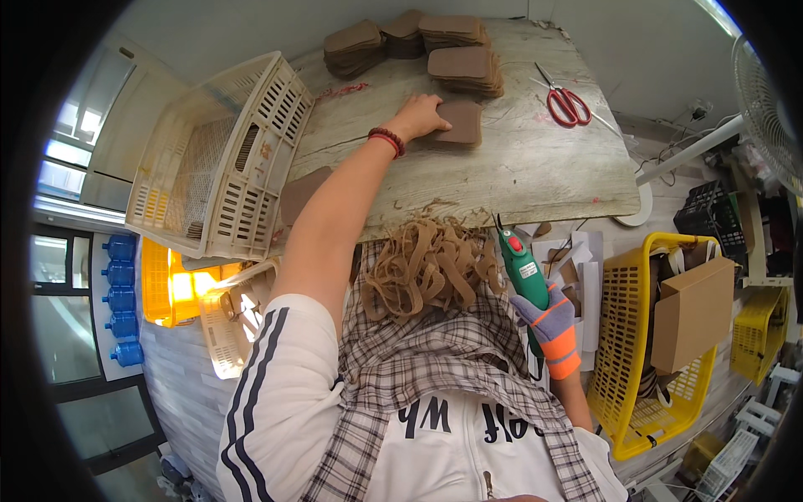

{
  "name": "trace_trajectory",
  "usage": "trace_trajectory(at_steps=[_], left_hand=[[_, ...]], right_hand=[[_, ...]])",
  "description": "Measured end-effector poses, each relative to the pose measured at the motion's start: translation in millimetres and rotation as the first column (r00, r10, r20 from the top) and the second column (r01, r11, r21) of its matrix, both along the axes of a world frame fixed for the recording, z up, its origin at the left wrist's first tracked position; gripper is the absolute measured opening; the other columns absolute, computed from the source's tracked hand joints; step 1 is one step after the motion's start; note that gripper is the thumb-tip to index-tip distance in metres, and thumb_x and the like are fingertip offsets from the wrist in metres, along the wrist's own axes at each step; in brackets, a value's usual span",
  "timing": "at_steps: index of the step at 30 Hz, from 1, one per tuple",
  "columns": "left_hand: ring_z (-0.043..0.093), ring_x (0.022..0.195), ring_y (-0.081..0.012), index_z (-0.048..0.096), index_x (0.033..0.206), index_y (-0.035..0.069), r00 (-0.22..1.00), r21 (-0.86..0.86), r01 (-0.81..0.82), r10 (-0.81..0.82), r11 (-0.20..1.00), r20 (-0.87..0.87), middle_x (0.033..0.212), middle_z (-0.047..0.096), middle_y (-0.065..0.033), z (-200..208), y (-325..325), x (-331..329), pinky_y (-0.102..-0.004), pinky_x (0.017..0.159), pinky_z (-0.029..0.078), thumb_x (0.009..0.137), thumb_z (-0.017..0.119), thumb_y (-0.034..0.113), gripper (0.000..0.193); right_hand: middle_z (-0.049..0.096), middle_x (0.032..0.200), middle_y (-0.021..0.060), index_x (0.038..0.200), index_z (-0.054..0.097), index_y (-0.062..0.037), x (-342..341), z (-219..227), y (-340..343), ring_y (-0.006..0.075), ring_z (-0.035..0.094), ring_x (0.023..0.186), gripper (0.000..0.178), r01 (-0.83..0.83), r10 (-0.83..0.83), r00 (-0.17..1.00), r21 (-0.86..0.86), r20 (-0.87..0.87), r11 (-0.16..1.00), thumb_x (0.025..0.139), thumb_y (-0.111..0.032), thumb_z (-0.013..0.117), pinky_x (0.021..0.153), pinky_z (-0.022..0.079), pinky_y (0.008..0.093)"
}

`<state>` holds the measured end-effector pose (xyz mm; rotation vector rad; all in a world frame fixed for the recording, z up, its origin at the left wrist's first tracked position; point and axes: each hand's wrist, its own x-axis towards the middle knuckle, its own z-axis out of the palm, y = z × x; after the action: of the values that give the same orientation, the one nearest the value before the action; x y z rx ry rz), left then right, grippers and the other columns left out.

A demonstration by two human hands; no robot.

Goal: The person uses a rotary tool to trim the edges of rectangular cardboard pieces. They handle each piece one at a time, rotate it to smooth all sides, and place the finished pieces into a white plastic basket.

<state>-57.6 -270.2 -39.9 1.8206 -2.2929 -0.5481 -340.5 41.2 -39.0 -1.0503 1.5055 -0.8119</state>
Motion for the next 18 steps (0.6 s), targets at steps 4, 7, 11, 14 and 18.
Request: trace_trajectory(at_steps=[4,7,11,14,18], left_hand=[[0.052,0.112,-0.0343,0.055,0.117,-0.001,0.99,0.015,0.013,-0.011,1.0,-0.142,0.12,0.056,-0.0182,-1,66,12,-0.0408,0.092,0.044,0.072,0.072,0.017,0.051],[0.05,0.111,-0.0345,0.056,0.118,0.002,0.972,-0.129,-0.141,0.112,0.982,-0.208,0.117,0.056,-0.0162,-2,115,17,-0.0401,0.092,0.042,0.068,0.073,0.011,0.054],[0.05,0.1,-0.0311,0.058,0.099,0.002,0.976,-0.509,-0.192,0.108,0.839,-0.19,0.104,0.053,-0.0117,-1,149,14,-0.0403,0.086,0.041,0.062,0.077,0.011,0.042],[0.051,0.092,-0.031,0.053,0.088,0.002,0.966,-0.563,-0.245,0.152,0.789,-0.208,0.093,0.053,-0.0113,16,160,11,-0.0389,0.081,0.042,0.063,0.077,0.01,0.036],[0.053,0.086,-0.0249,0.051,0.089,0.006,0.799,-0.022,-0.342,0.278,0.94,-0.532,0.09,0.056,-0.0083,24,166,33,-0.0392,0.079,0.044,0.068,0.075,0.005,0.031]], right_hand=[[0.062,0.074,0.0036,0.104,0.057,0.0014,2,-3,4,0.0069,0.055,0.059,0.046,0.001,-0.001,1.0,0.008,0.001,1.0,0.073,-0.025,0.079,0.054,0.046,0.0218],[0.063,0.074,0.0039,0.104,0.058,0.0013,6,0,1,0.0069,0.055,0.059,0.045,-0.023,0.023,0.999,-0.006,-0.024,1.0,0.073,-0.025,0.079,0.054,0.045,0.0218],[0.063,0.074,0.0041,0.103,0.058,0.0013,11,-1,1,0.0064,0.056,0.059,0.045,-0.064,0.057,0.995,-0.089,-0.079,0.994,0.073,-0.025,0.079,0.053,0.045,0.0213],[0.063,0.074,0.0042,0.101,0.059,0.001,15,-1,0,0.0056,0.056,0.059,0.044,-0.074,0.063,0.995,-0.145,-0.078,0.987,0.073,-0.026,0.079,0.053,0.045,0.0209],[0.063,0.077,0.0043,0.106,0.056,0.0029,29,28,-7,0.0077,0.057,0.057,0.036,-0.12,0.12,0.993,-0.117,-0.01,0.986,0.078,-0.012,0.073,0.05,0.045,0.0205]])
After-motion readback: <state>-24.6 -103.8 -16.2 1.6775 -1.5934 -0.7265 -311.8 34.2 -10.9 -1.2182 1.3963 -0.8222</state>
